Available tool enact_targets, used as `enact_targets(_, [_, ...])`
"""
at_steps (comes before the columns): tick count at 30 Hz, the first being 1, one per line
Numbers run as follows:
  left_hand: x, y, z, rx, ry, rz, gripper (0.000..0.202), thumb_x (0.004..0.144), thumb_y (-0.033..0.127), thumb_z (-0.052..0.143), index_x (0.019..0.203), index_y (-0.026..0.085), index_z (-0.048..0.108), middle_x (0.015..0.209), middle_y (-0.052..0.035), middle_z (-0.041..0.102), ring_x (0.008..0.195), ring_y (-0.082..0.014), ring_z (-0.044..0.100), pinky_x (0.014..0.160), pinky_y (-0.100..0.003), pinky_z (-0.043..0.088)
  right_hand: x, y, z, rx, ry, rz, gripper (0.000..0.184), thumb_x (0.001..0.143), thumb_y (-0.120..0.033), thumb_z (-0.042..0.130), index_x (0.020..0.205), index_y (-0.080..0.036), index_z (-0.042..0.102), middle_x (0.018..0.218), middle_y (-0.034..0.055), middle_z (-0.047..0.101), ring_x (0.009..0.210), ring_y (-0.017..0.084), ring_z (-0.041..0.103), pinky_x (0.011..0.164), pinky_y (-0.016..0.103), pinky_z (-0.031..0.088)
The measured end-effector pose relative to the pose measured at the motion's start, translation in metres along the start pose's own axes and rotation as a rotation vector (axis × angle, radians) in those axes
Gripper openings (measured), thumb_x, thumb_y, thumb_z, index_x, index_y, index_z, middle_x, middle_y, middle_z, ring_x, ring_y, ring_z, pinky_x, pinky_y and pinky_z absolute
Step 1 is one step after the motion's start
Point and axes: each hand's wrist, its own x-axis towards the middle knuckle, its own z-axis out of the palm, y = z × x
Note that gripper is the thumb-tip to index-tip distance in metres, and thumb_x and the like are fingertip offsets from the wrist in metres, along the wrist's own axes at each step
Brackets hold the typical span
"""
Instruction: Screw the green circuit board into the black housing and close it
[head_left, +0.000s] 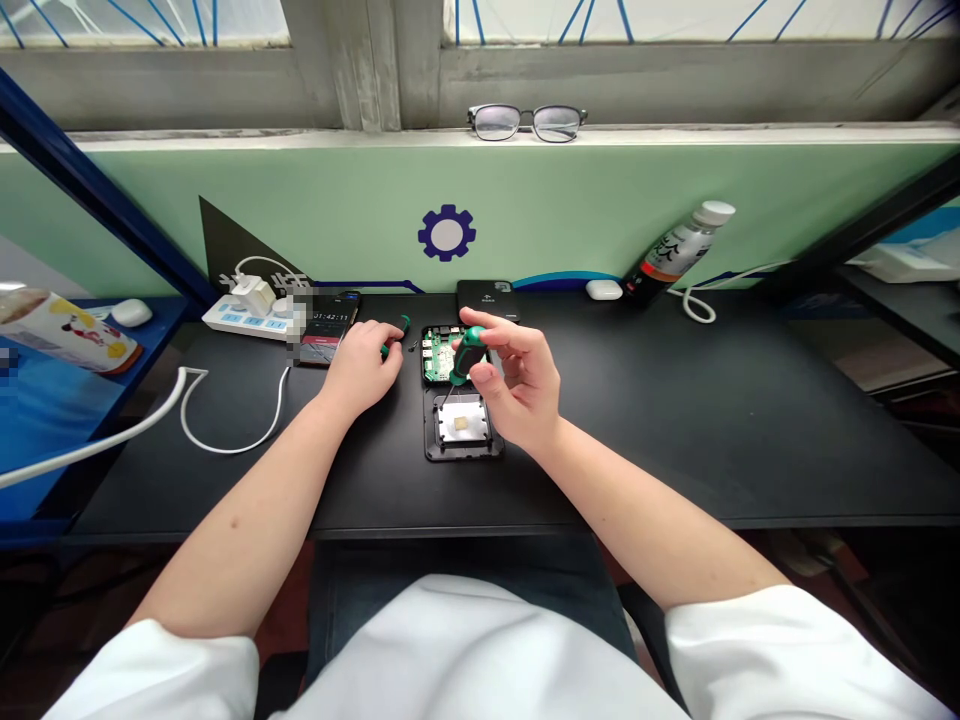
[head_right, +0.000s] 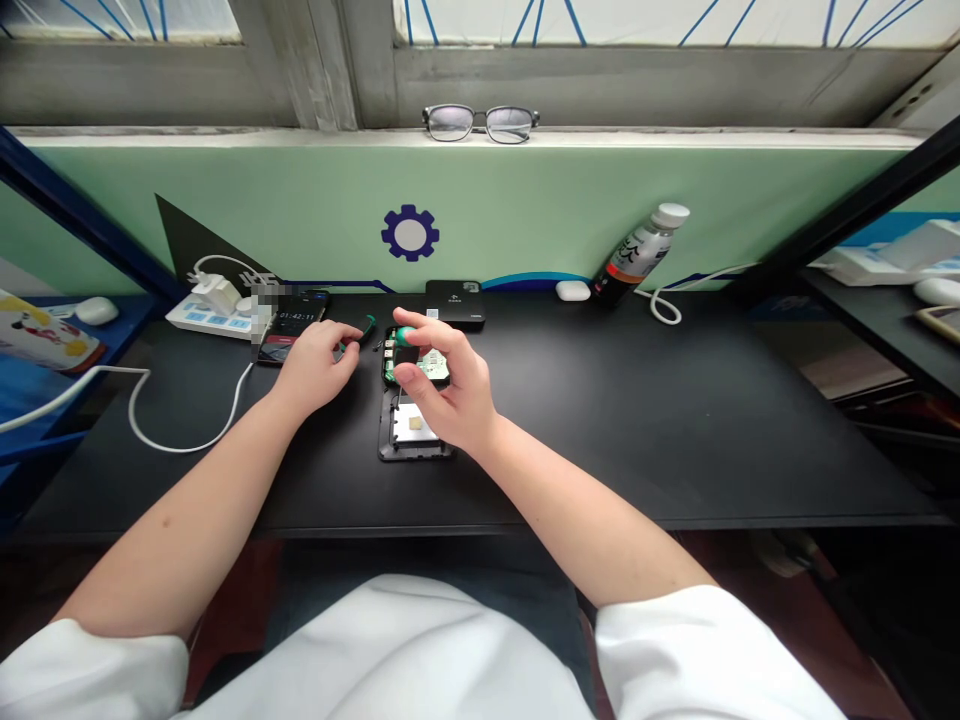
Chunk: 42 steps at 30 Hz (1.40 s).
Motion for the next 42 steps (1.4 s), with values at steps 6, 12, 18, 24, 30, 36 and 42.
enact_targets(6, [0.0,0.001,0.0,-0.006,-0.009,0.007,0.021,0.099,0.023,0.055,0.107,0.022,0.074,0.107,-0.0098,0.077,0.108,-0.0298,0.068,0.1,-0.047,0.055,0.005,-0.002,-0.006,-0.156,-0.026,-0.1,0.028,0.107,-0.047,0.06,0.126,-0.031,0.073,0.116,0.0106,0.074,0.111,0.03,0.073,0.093,0.053,0.064])
enact_targets(12, [0.0,-0.002,0.0,-0.004,0.001,-0.003,0.023,0.1,0.022,0.054,0.107,0.022,0.075,0.109,-0.0112,0.078,0.107,-0.0314,0.067,0.099,-0.049,0.055,0.005,-0.006,-0.009,-0.138,-0.041,-0.099,0.038,0.111,-0.031,0.051,0.141,-0.036,0.074,0.103,0.0055,0.061,0.091,0.021,0.065,0.078,0.043,0.062])
enact_targets(18, [-0.001,-0.008,0.005,0.068,-0.009,0.054,0.03,0.101,0.017,0.051,0.112,0.022,0.078,0.11,-0.0124,0.075,0.108,-0.0323,0.065,0.099,-0.05,0.055,0.005,-0.005,-0.004,-0.132,0.038,-0.116,0.028,0.107,-0.026,0.059,0.13,-0.034,0.074,0.11,0.0058,0.06,0.093,0.02,0.066,0.075,0.039,0.063])
enact_targets(24, [-0.003,-0.005,0.011,0.211,-0.055,0.124,0.037,0.102,0.016,0.051,0.12,0.023,0.082,0.118,-0.0159,0.07,0.112,-0.035,0.06,0.098,-0.053,0.053,-0.001,-0.002,0.006,0.077,0.054,0.047,0.026,0.101,-0.035,0.077,0.113,-0.031,0.054,0.15,0.0101,0.064,0.105,0.02,0.08,0.088,0.041,0.071])
enact_targets(30, [-0.005,0.002,0.014,0.323,-0.092,0.091,0.038,0.103,0.019,0.056,0.128,0.027,0.084,0.152,-0.0189,0.061,0.135,-0.0426,0.048,0.104,-0.06,0.047,0.0,0.0,0.002,-0.002,0.101,-0.021,0.022,0.102,-0.039,0.076,0.116,-0.028,0.064,0.131,0.0118,0.079,0.106,0.025,0.081,0.089,0.044,0.069])
enact_targets(36, [-0.004,0.003,0.016,0.348,-0.107,0.07,0.033,0.105,0.024,0.057,0.121,0.027,0.086,0.154,-0.0182,0.06,0.14,-0.0433,0.044,0.105,-0.062,0.042,0.004,-0.004,-0.008,-0.107,0.01,-0.129,0.028,0.109,-0.031,0.058,0.131,-0.032,0.076,0.127,0.01,0.074,0.114,0.028,0.074,0.085,0.046,0.065])
enact_targets(42, [-0.003,0.005,0.016,0.354,-0.096,0.07,0.027,0.105,0.027,0.06,0.112,0.024,0.086,0.152,-0.0192,0.062,0.141,-0.0447,0.044,0.105,-0.064,0.039,0.006,-0.01,-0.01,-0.118,-0.025,-0.093,0.038,0.11,-0.023,0.052,0.134,-0.035,0.079,0.107,0.0061,0.058,0.093,0.02,0.063,0.076,0.04,0.059])
